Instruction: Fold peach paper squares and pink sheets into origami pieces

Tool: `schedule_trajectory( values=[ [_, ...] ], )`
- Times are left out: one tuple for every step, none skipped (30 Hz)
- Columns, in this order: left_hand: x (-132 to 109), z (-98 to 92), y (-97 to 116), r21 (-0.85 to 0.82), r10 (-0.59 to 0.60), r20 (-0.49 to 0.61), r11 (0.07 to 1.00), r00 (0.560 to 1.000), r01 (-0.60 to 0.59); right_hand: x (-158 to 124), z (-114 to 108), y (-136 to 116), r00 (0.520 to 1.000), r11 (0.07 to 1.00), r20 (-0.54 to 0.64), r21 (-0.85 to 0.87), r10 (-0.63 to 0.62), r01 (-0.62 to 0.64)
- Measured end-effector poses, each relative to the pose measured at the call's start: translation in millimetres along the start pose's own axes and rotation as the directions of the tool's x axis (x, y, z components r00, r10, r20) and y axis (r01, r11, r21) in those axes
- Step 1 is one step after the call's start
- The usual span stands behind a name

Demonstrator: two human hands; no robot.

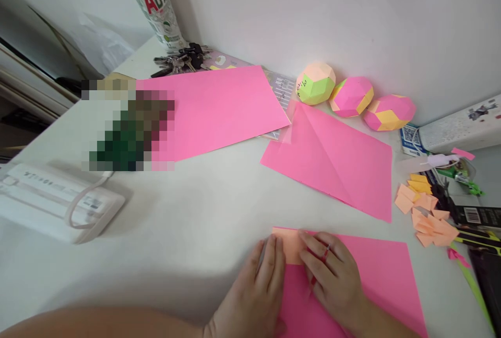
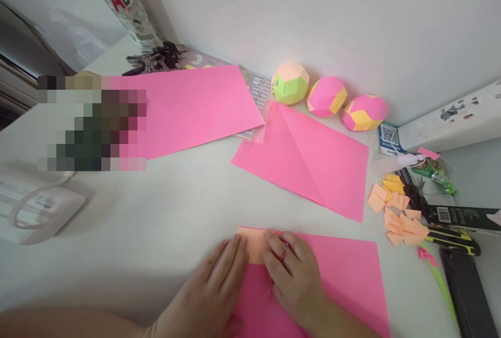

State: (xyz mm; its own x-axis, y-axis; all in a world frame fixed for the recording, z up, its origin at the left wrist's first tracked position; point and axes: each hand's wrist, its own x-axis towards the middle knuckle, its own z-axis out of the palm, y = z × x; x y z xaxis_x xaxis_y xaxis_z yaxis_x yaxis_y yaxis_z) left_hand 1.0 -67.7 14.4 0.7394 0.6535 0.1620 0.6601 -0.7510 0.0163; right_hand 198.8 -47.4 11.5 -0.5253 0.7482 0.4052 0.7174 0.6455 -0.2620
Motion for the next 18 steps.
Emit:
schedule_trajectory(
  values=[
    [5, -4.3, -9, -0.021, 0.040, 0.041, 0.999, 0.998, -0.039, 0, 0, 0, 1.000, 1.000, 0.001, -0.003, -0.001, 0.001],
    [11, -8.7, -21, -0.061, 0.110, 0.077, 0.993, 0.991, -0.105, 0, 0, 0, 1.000, 1.000, 0.003, -0.004, 0.000, 0.000],
    [17, -12.7, -36, -0.137, 0.213, 0.163, 0.972, 0.963, -0.192, 1, 0, 0, 1.000, 1.000, 0.007, -0.003, 0.004, -0.004],
    [24, -16.2, -52, -0.241, 0.309, 0.251, 0.938, 0.917, -0.250, 1, 1, 0, 1.000, 1.000, 0.012, 0.000, 0.008, -0.009],
    [32, -18.8, -69, -0.352, 0.380, 0.306, 0.897, 0.873, -0.267, 1, 1, 0, 1.000, 1.000, 0.017, 0.003, 0.014, -0.014],
    [38, -20.4, -84, -0.456, 0.414, 0.318, 0.856, 0.853, -0.245, 1, 1, 0, 1.000, 1.000, 0.019, 0.004, 0.021, -0.021],
    [44, -21.1, -98, -0.554, 0.448, 0.276, 0.797, 0.850, -0.240, 2, 2, -1, 1.000, 1.000, 0.016, 0.002, 0.026, -0.026],
    [49, -21.0, -109, -0.646, 0.466, 0.225, 0.729, 0.856, -0.227, 2, 2, -1, 1.000, 1.000, 0.011, -0.001, 0.028, -0.028],
    [51, -20.4, -117, -0.699, 0.461, 0.199, 0.685, 0.865, -0.205, 2, 2, -1, 1.000, 1.000, 0.005, -0.003, 0.028, -0.028],
    [53, -19.4, -121, -0.727, 0.457, 0.180, 0.659, 0.871, -0.195, 3, 2, -1, 1.000, 1.000, -0.001, -0.003, 0.025, -0.025],
    [53, -18.2, -122, -0.737, 0.451, 0.170, 0.649, 0.876, -0.191, 3, 2, -2, 1.000, 1.000, -0.004, -0.002, 0.022, -0.022],
    [52, -17.2, -121, -0.728, 0.447, 0.165, 0.657, 0.879, -0.197, 3, 2, -2, 1.000, 1.000, -0.005, -0.003, 0.017, -0.017],
    [51, -16.3, -118, -0.710, 0.446, 0.162, 0.673, 0.880, -0.210, 4, 2, -2, 1.000, 1.000, -0.004, -0.004, 0.013, -0.013],
    [49, -15.8, -115, -0.686, 0.446, 0.158, 0.691, 0.881, -0.227, 4, 2, -2, 1.000, 1.000, -0.007, -0.005, 0.009, -0.009],
    [47, -15.5, -112, -0.663, 0.447, 0.158, 0.708, 0.880, -0.241, 4, 2, -2, 1.000, 1.000, -0.013, -0.006, 0.007, -0.007],
    [46, -15.5, -109, -0.641, 0.449, 0.158, 0.725, 0.880, -0.254, 4, 2, -2, 1.000, 1.000, -0.021, -0.008, 0.006, -0.006],
    [45, -15.7, -108, -0.620, 0.452, 0.162, 0.738, 0.877, -0.266, 4, 2, -2, 1.000, 1.000, -0.028, -0.008, 0.006, -0.006],
    [45, -16.0, -107, -0.601, 0.457, 0.167, 0.749, 0.874, -0.277, 4, 2, -2, 0.999, 1.000, -0.034, -0.009, 0.007, -0.007]
  ],
)
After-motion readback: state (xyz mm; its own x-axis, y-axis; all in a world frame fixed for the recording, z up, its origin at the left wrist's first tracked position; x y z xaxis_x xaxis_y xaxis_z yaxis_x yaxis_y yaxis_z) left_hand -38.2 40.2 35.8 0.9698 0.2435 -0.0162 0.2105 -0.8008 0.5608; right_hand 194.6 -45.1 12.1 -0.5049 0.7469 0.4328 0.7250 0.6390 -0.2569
